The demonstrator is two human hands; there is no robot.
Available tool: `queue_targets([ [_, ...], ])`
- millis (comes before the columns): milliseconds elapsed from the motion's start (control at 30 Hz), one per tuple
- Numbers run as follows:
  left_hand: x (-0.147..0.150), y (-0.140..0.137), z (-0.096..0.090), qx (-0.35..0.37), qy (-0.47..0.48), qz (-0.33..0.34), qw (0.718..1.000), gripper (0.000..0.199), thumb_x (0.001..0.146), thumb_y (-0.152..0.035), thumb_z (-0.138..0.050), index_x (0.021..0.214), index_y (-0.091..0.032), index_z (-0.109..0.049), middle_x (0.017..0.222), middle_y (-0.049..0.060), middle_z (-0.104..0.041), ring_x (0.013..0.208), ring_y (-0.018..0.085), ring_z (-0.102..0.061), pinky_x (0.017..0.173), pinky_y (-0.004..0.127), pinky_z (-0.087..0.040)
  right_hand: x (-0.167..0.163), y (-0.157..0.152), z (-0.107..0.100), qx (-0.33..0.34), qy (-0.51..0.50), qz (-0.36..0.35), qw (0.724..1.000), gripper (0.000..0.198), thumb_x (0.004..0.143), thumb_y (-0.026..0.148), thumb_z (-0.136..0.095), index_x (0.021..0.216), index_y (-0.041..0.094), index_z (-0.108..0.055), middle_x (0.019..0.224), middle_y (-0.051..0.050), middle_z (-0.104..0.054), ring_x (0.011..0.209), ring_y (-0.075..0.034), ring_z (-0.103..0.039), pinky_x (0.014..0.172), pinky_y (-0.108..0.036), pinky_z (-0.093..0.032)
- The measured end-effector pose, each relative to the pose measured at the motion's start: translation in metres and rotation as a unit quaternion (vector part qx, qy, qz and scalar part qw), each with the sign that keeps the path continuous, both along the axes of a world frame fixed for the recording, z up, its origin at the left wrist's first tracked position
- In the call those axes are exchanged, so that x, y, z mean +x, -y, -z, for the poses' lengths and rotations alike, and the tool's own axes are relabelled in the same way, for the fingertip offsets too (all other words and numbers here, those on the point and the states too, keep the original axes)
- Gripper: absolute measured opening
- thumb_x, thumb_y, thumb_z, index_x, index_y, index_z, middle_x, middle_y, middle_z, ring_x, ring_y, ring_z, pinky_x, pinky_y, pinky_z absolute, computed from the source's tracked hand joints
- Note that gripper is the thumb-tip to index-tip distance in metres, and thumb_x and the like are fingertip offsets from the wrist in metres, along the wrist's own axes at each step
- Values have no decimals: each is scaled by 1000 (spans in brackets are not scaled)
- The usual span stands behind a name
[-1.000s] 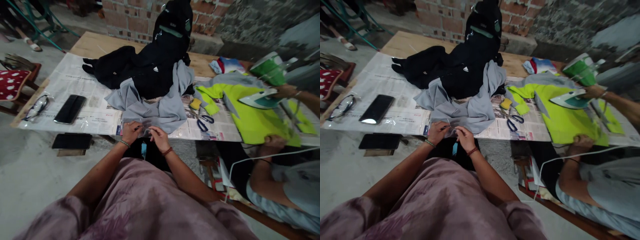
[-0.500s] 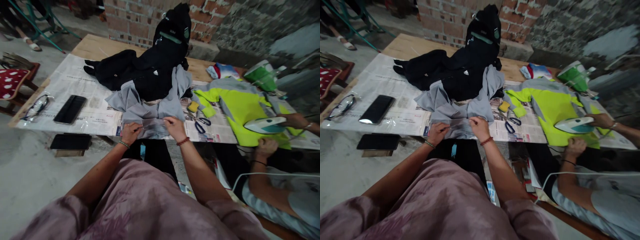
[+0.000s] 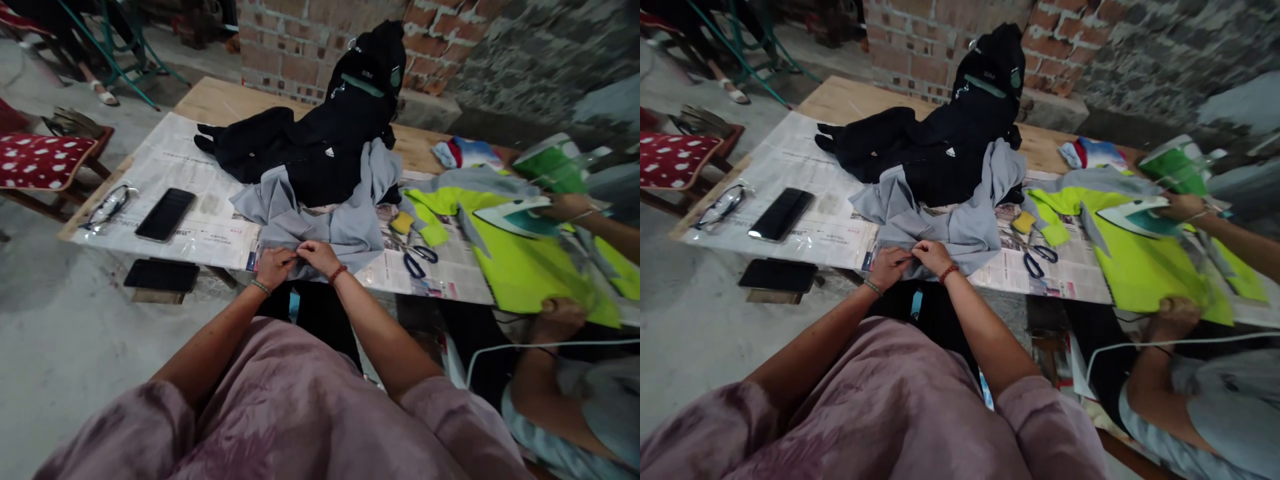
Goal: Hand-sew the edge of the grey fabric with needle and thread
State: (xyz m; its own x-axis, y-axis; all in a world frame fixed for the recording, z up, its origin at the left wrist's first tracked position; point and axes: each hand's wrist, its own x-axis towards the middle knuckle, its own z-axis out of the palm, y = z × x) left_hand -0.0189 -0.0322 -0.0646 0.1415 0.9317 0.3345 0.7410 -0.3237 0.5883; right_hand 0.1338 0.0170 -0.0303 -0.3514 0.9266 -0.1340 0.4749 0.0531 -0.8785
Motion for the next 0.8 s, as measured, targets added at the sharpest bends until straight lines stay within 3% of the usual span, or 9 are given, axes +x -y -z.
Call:
queue_targets([
  [233,1,2,-5,11,48,-10,999,11,81,-22,-59,86,-20,-69,84,3,-70,81,16,-63,77,31,-46,-2,3,-7,-100,-109,116,982,8,72,23,-53,69,16,-55,59,4,-60,40,-3,-44,41,-15,-35],
  [533,1,0,-6,5,63,-1,998,11,82,-22,-58,80,-19,-68,78,3,-67,73,15,-61,71,28,-46,-9,-7,-11,-118,-140,98,978,6,67,14,-56,67,15,-51,52,6,-56,38,-3,-43,40,-14,-32],
  [700,1,-2,-6,3,85,-17,996,11,81,-23,-59,81,-18,-68,74,2,-66,72,15,-60,69,27,-45,-13,-8,-7,-117,-165,176,963,8,66,13,-55,64,16,-48,50,7,-55,38,-3,-42,41,-15,-32],
  [800,0,-3,-4,4,86,-1,996,11,81,-22,-58,79,-18,-68,73,2,-65,71,14,-59,70,27,-45,-15,-4,-5,-115,-145,140,973,7,66,13,-56,64,16,-50,48,7,-54,39,-4,-44,41,-15,-32],
])
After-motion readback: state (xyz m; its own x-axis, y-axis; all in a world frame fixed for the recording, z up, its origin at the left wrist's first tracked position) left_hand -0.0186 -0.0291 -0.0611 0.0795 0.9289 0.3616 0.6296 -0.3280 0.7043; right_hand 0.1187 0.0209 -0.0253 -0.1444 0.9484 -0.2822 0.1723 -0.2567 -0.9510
